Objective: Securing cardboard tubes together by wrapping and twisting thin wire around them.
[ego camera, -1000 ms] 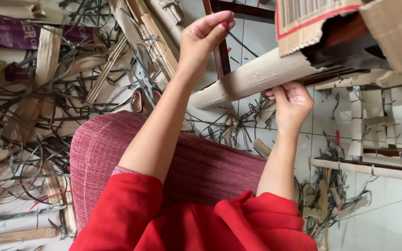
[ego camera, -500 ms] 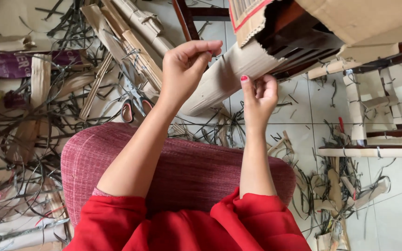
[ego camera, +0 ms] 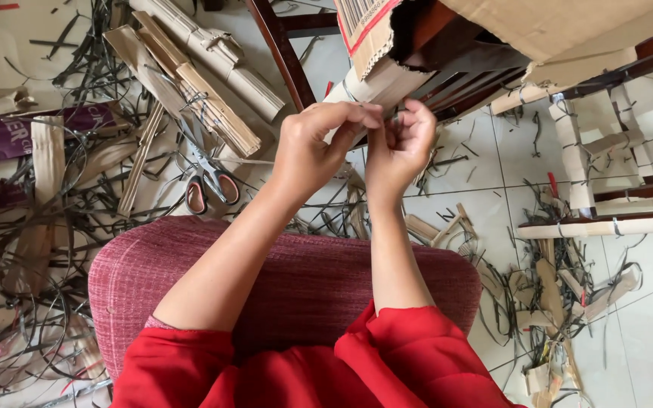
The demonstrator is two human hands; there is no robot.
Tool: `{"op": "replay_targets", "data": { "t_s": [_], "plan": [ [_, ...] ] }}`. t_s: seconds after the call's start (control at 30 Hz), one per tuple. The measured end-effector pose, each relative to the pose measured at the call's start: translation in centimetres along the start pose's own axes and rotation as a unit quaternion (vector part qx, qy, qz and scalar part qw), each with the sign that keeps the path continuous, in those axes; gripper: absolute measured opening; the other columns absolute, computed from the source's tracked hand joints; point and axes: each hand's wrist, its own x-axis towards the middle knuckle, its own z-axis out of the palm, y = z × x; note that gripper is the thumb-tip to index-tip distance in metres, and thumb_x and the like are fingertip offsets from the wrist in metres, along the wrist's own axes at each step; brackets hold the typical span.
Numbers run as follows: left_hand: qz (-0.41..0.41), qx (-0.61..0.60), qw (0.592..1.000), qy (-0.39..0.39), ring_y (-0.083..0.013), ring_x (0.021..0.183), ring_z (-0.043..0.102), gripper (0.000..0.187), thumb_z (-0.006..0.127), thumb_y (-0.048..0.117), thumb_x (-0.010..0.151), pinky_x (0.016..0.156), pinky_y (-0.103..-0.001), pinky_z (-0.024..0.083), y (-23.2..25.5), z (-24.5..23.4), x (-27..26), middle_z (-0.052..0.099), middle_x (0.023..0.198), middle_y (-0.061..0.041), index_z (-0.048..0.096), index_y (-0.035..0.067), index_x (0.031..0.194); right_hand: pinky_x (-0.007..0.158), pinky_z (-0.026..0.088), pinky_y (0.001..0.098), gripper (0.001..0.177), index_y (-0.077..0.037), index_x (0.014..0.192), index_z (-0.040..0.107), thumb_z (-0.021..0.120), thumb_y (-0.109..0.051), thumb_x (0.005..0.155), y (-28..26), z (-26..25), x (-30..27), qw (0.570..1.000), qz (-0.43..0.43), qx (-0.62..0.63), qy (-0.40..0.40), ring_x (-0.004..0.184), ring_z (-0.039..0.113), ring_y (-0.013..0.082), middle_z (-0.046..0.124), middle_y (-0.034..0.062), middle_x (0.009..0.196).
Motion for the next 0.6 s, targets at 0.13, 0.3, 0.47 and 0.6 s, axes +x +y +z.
{"op": "replay_targets", "data": {
  "t_s": [0.13,0.3,0.47,0.6],
  "plan": [
    [-0.005,-0.006,1.0,-0.008,-0.0205,0.094,0.078,0.022,0.068,-0.005,0.094,0.093,-0.037,0.057,-1.6,1.7,0.0,0.079,0.089,-0.001,0.068,0.015,0.103,0.076,0.053,0.0239,0.041,-0.001,0.132,0.054,0.073,0.005,0.096,0.6,-0.7,0.1,0.999,-0.004,0.03,-0.025,0.082,0.062,0.0095,0.063,0.0105,0.092],
    [0.0,0.017,0.997,-0.074,-0.0167,0.096,0.077,0.029,0.067,0.004,0.099,0.086,-0.03,0.055,-2.2,2.1,0.3,0.08,0.103,0.0,0.05,0.016,0.119,0.091,0.06,0.0324,0.03,0.0,0.127,0.062,0.065,0.009,0.098,0.2,-1.3,0.1,1.0,-0.021,0.016,-0.015,0.099,0.07,0.0178,0.068,0.0137,0.105],
    [-0.004,0.012,0.996,-0.091,-0.0135,0.1,0.079,0.04,0.069,0.004,0.102,0.082,-0.025,0.063,-2.0,1.8,0.5,0.079,0.111,-0.005,0.043,0.014,0.131,0.096,0.061,0.0317,0.015,0.0,0.112,0.065,0.063,0.008,0.099,-3.1,-2.4,-0.1,0.997,-0.039,-0.056,-0.032,0.1,0.073,0.0209,0.073,0.0139,0.106],
    [0.052,0.08,0.991,-0.091,-0.0158,0.088,0.074,0.035,0.07,0.007,0.103,0.074,-0.028,0.058,-2.3,1.8,0.7,0.079,0.104,0.003,0.045,0.013,0.127,0.081,0.064,0.0315,0.008,0.005,0.102,0.069,0.07,0.009,0.095,-4.5,-3.6,0.1,0.994,-0.063,-0.071,-0.062,0.084,0.073,0.0211,0.075,0.016,0.093]
  ]
}}
